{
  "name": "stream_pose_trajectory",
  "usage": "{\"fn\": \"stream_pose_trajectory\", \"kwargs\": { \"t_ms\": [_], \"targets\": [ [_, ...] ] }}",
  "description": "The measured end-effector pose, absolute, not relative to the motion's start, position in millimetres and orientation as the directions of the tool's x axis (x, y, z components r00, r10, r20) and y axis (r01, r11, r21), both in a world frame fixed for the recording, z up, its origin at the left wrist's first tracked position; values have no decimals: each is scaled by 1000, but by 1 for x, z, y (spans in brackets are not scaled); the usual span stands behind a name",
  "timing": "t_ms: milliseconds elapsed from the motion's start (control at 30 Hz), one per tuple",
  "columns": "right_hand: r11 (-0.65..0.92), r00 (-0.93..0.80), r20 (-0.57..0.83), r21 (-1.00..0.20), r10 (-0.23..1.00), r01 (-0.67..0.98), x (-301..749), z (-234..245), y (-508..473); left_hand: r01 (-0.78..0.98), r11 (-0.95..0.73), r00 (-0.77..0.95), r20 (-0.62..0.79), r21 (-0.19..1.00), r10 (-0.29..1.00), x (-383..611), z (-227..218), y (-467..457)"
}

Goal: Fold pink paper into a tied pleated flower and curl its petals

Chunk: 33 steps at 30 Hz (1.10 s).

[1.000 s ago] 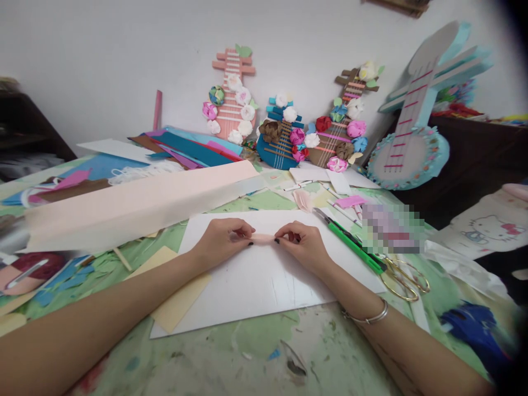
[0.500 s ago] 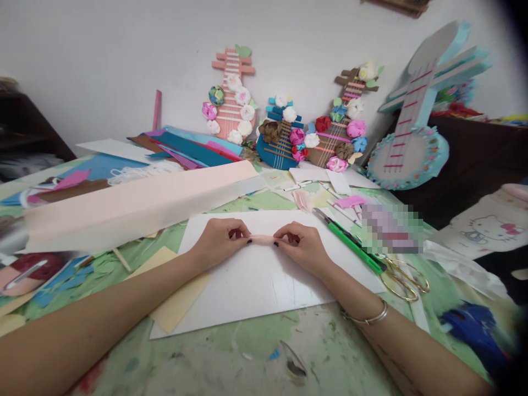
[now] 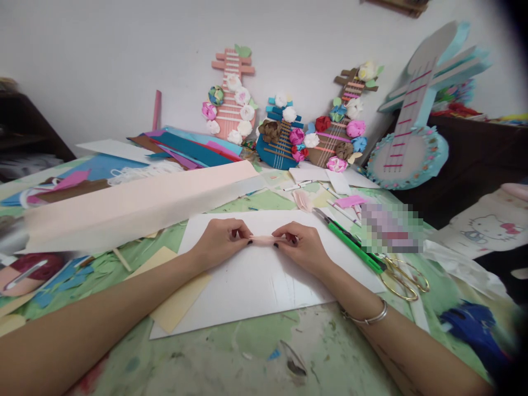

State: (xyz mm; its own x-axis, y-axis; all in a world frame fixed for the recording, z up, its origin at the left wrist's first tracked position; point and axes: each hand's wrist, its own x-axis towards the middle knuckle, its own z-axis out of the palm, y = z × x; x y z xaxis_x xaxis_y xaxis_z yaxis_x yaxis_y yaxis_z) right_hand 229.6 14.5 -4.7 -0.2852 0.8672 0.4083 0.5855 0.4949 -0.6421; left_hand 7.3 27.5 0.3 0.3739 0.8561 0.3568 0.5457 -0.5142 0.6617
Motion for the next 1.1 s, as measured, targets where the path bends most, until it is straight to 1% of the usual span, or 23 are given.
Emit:
{"fn": "stream_pose_trajectory", "kwargs": {
  "t_ms": [200, 367, 433, 733, 867, 967, 1033, 1100],
  "targets": [
    [500, -279, 418, -657, 864, 565, 230, -7, 16, 550, -486, 325, 362, 679, 874, 5, -1, 30],
    [491, -273, 411, -673, 870, 554, 231, -10, 19, 584, -400, 267, 298, 706, 917, 5, 3, 30],
    [501, -274, 422, -671, 864, 546, 231, -10, 19, 589, -389, 261, 289, 709, 921, 5, 4, 30],
    [600, -318, 523, -562, 791, 570, 231, -11, 19, 630, -450, 265, 369, 633, 891, 3, 1, 32],
    [598, -303, 531, -569, 792, 564, 231, -9, 17, 579, -465, 284, 369, 669, 885, 4, 1, 31],
    [659, -393, 541, -496, 744, 565, 230, -7, 15, 551, -479, 322, 355, 684, 878, 4, -2, 32],
    [716, -482, 539, -415, 691, 561, 229, -7, 15, 563, -503, 361, 352, 656, 864, 5, -4, 32],
    [747, -540, 525, -360, 658, 560, 228, -7, 15, 560, -546, 410, 365, 623, 836, 5, -5, 32]
  ]
}}
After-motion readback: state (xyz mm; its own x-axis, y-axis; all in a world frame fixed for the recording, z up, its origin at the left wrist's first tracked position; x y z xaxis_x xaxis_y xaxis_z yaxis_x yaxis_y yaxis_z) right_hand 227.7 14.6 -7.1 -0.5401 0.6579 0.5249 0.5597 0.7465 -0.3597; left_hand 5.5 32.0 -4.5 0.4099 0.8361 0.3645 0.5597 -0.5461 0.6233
